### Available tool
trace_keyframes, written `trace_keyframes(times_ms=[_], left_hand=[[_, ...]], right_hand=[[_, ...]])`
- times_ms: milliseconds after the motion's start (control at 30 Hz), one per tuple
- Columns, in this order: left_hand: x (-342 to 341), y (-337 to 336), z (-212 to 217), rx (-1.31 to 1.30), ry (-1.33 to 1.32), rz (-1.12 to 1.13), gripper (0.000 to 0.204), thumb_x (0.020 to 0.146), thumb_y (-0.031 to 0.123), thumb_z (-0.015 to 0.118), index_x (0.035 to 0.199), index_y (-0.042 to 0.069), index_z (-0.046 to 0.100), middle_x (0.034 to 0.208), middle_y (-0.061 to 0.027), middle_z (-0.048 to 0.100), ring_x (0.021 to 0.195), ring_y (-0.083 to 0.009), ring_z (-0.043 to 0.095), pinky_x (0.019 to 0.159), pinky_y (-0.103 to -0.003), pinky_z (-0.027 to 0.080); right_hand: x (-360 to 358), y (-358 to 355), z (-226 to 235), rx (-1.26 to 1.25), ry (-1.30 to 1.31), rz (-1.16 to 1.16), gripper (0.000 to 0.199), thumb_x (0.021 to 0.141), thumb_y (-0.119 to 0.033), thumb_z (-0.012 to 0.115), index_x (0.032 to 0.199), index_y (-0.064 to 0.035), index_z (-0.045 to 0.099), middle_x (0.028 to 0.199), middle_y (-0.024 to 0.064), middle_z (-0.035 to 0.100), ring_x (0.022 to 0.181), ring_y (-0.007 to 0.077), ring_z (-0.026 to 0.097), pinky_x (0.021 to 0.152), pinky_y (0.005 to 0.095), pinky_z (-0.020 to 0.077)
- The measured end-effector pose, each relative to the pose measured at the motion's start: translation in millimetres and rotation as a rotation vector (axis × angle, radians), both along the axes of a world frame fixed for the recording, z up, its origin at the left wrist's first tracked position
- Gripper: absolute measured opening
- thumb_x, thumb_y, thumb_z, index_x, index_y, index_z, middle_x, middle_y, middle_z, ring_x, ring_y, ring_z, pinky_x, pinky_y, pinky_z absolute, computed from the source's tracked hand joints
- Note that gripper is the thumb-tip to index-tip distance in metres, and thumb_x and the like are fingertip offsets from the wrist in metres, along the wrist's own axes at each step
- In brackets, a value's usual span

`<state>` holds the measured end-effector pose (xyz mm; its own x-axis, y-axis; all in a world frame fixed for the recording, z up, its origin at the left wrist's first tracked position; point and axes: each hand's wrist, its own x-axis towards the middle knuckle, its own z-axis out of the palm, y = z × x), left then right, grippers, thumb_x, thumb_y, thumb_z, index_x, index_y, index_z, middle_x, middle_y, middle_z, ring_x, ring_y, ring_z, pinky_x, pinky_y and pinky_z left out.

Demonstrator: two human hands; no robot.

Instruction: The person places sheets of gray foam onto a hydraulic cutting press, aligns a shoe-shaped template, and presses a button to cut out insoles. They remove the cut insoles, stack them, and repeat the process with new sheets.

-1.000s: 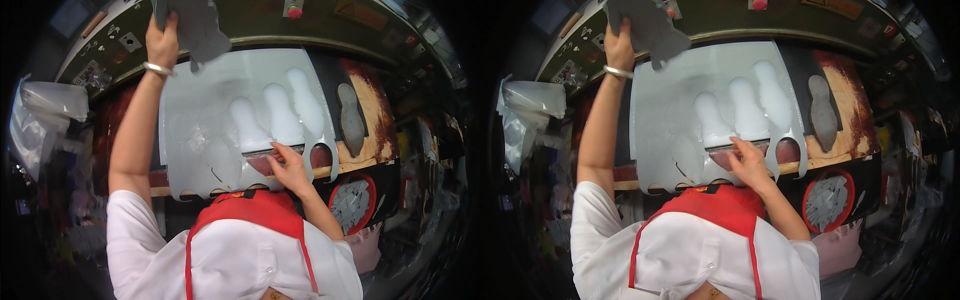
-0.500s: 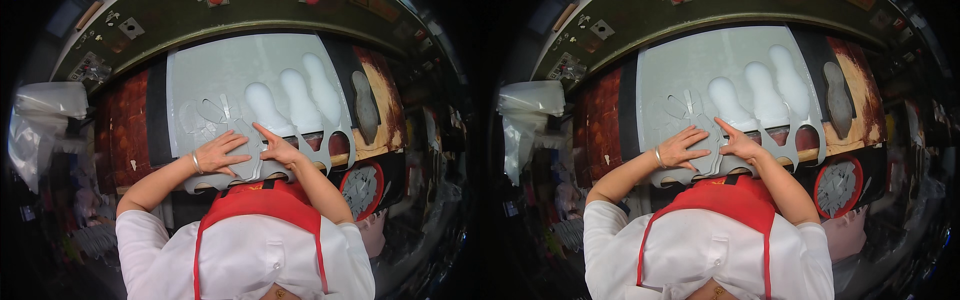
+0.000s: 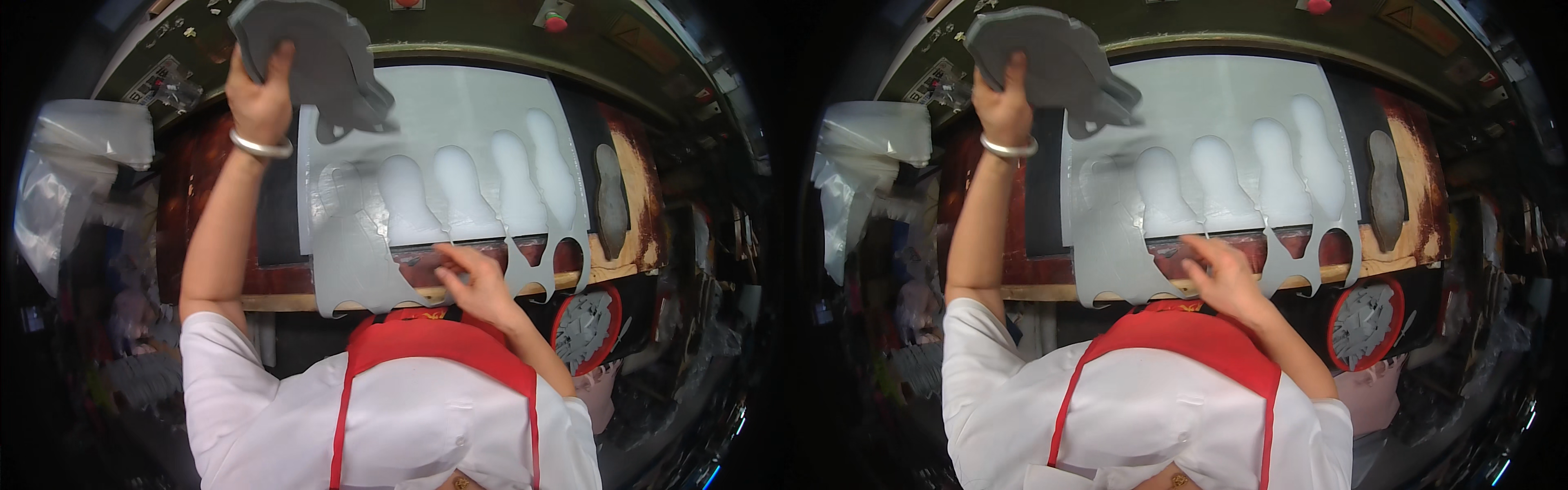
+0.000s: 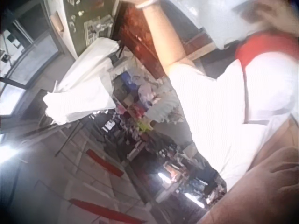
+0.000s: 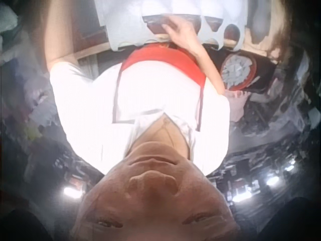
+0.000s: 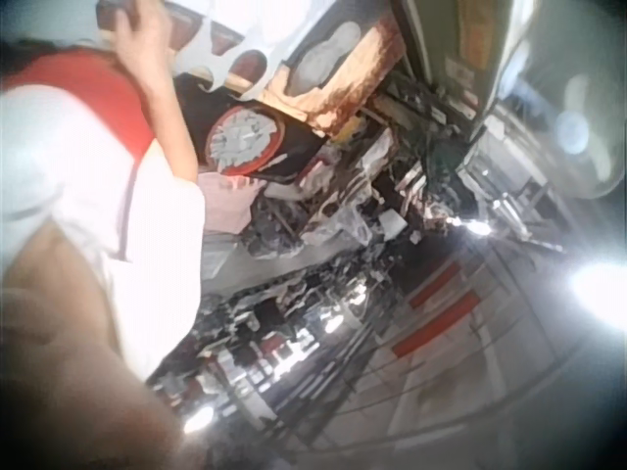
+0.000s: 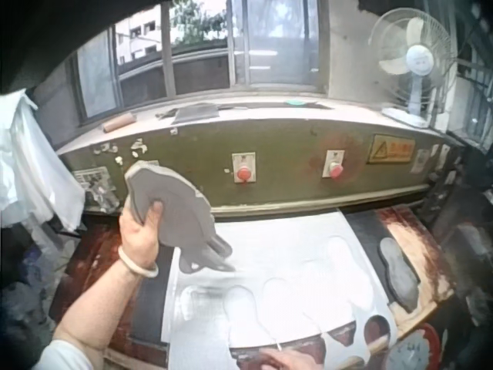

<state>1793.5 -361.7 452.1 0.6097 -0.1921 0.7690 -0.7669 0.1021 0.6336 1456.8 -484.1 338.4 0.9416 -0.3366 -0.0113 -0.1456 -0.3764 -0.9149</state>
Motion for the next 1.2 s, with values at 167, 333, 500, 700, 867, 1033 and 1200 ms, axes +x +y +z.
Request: trace_keyframes(times_ms=[167, 333, 500, 700, 867, 1033, 1200], left_hand=[[8, 25, 16, 0.15, -0.311, -0.228, 0.025, 0.087, 0.006, 0.069, 0.11, 0.001, 0.061, 0.102, -0.0117, 0.069, 0.089, -0.02, 0.067, 0.077, -0.028, 0.053], [-76, 76, -82, 0.85, -0.671, -0.756, 0.053, 0.073, -0.004, 0.052, 0.124, 0.008, 0.059, 0.125, -0.0146, 0.059, 0.111, -0.0317, 0.06, 0.097, -0.04, 0.05], [-101, 119, -141, 0.945, -0.508, -0.851, 0.052, 0.072, 0.014, 0.068, 0.123, 0.012, 0.059, 0.133, -0.0178, 0.049, 0.122, -0.0377, 0.051, 0.104, -0.05, 0.041], [-107, 107, -143, 0.71, -0.045, -0.75, 0.053, 0.072, -0.003, 0.067, 0.122, 0.01, 0.059, 0.121, -0.0152, 0.06, 0.113, -0.0313, 0.058, 0.104, -0.045, 0.042], [-63, 111, -86, 0.17, 0.623, -0.192, 0.025, 0.085, 0.002, 0.067, 0.11, 0.001, 0.063, 0.103, -0.0054, 0.067, 0.094, -0.0137, 0.062, 0.083, -0.03, 0.051], [13, 155, 15, -0.113, 0.408, -0.041, 0.032, 0.092, 0.007, 0.063, 0.121, -0.001, 0.053, 0.112, -0.0097, 0.062, 0.098, -0.0179, 0.061, 0.084, -0.031, 0.052], [26, 199, 23, 0.418, -0.039, 0.404, 0.02, 0.087, 0.006, 0.067, 0.105, 0.0, 0.064, 0.096, -0.0107, 0.07, 0.085, -0.0205, 0.067, 0.079, -0.03, 0.051]], right_hand=[[40, 30, -17, 0.533, 0.456, 0.259, 0.02, 0.083, -0.016, 0.071, 0.097, -0.0018, 0.068, 0.077, 0.0053, 0.064, 0.072, 0.0101, 0.057, 0.067, 0.0263, 0.048], [60, 26, -45, 0.964, 0.541, 0.237, 0.012, 0.078, -0.007, 0.067, 0.07, 0.0013, 0.065, 0.066, 0.0027, 0.058, 0.067, 0.0082, 0.052, 0.061, 0.0247, 0.0414], [63, 29, -55, 1.248, 0.328, 0.224, 0.01, 0.069, -0.005, 0.055, 0.06, -0.0013, 0.055, 0.064, 0.0035, 0.051, 0.066, 0.0119, 0.044, 0.064, 0.0257, 0.0344], [65, 36, -40, 1.23, 0.174, 0.261, 0.01, 0.067, -0.01, 0.055, 0.066, -0.0001, 0.053, 0.069, 0.0008, 0.048, 0.068, 0.0107, 0.042, 0.065, 0.0211, 0.0301], [44, 17, -15, 0.38, 0.189, 0.187, 0.022, 0.08, -0.006, 0.065, 0.1, 0.002, 0.061, 0.102, 0.0064, 0.064, 0.097, 0.0137, 0.06, 0.089, 0.0297, 0.0491], [-7, -49, 2, 0.503, 0.221, -0.063, 0.017, 0.087, 0.003, 0.062, 0.104, 0.002, 0.062, 0.093, 0.0048, 0.067, 0.089, 0.0092, 0.062, 0.078, 0.0214, 0.0501], [-72, -125, -6, 0.28, 0.118, -0.477, 0.009, 0.088, -0.002, 0.063, 0.096, -0.0002, 0.062, 0.091, 0.006, 0.068, 0.08, 0.0114, 0.062, 0.072, 0.0238, 0.05]])
